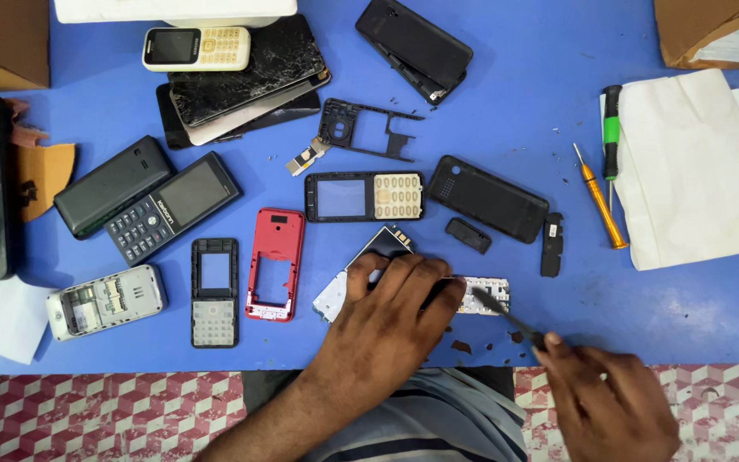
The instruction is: The person uses a prying tool to separate the front bezel and screen assembly from a black mobile phone. They repeatedly pry along the edges and corners of the device to release clips, then set the phone down and pick up another unit to repeat the process.
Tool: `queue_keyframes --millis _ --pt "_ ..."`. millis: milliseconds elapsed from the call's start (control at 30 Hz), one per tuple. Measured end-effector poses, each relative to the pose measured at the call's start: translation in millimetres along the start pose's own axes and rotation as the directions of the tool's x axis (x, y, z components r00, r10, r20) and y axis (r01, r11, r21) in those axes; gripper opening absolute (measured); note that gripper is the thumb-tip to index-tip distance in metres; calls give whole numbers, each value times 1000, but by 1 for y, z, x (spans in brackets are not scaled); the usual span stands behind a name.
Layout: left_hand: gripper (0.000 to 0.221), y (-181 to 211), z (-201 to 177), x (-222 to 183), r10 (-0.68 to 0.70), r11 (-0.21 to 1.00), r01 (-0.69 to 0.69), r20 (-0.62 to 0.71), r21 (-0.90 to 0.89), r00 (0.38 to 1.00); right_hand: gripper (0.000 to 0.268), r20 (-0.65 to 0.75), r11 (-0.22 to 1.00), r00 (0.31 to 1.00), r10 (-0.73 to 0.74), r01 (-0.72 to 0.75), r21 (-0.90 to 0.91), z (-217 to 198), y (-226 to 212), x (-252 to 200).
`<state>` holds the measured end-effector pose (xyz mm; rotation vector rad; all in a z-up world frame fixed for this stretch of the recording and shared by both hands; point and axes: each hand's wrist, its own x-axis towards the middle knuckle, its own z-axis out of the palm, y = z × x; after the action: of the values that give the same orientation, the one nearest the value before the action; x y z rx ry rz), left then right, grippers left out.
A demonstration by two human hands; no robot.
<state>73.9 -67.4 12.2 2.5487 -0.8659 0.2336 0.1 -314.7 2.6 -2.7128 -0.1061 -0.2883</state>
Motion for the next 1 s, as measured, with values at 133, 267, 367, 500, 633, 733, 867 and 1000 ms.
queue_keyframes --millis 133,267,367,500,633,733,867,1000 --pt "37 1 1 1 -3 998 2 -12 -68 1000 30 -18 1000 1000 -1 0 -8 3 -1 -3" --pt "31 4 3 -2 17 1000 -18 -17 -2 1000 28 -66 995 993 -99 97 -19 4 -1 -2" --pt "26 4 6 -2 32 999 -32 -7 31 999 25 60 939 962 -268 274 -205 1 1 0" --pt "27 4 8 -2 25 1000 -25 -17 -12 1000 29 51 990 995 -87 92 -107 -2 5 -3" --pt "22 2 10 -3 24 999 -26 -27 -39 999 29 115 977 990 -80 101 -188 -5 12 -5" --pt "17 2 11 -4 24 998 -25 -24 -50 999 27 158 890 923 -351 381 -250 -8 20 0" --pt "16 1 12 -5 10 997 -14 -54 -76 999 25 162 838 896 -413 444 -316 -7 21 1" --pt "15 1 14 -7 3 998 -8 -75 -67 997 26 110 953 976 -186 206 -223 -7 16 2"
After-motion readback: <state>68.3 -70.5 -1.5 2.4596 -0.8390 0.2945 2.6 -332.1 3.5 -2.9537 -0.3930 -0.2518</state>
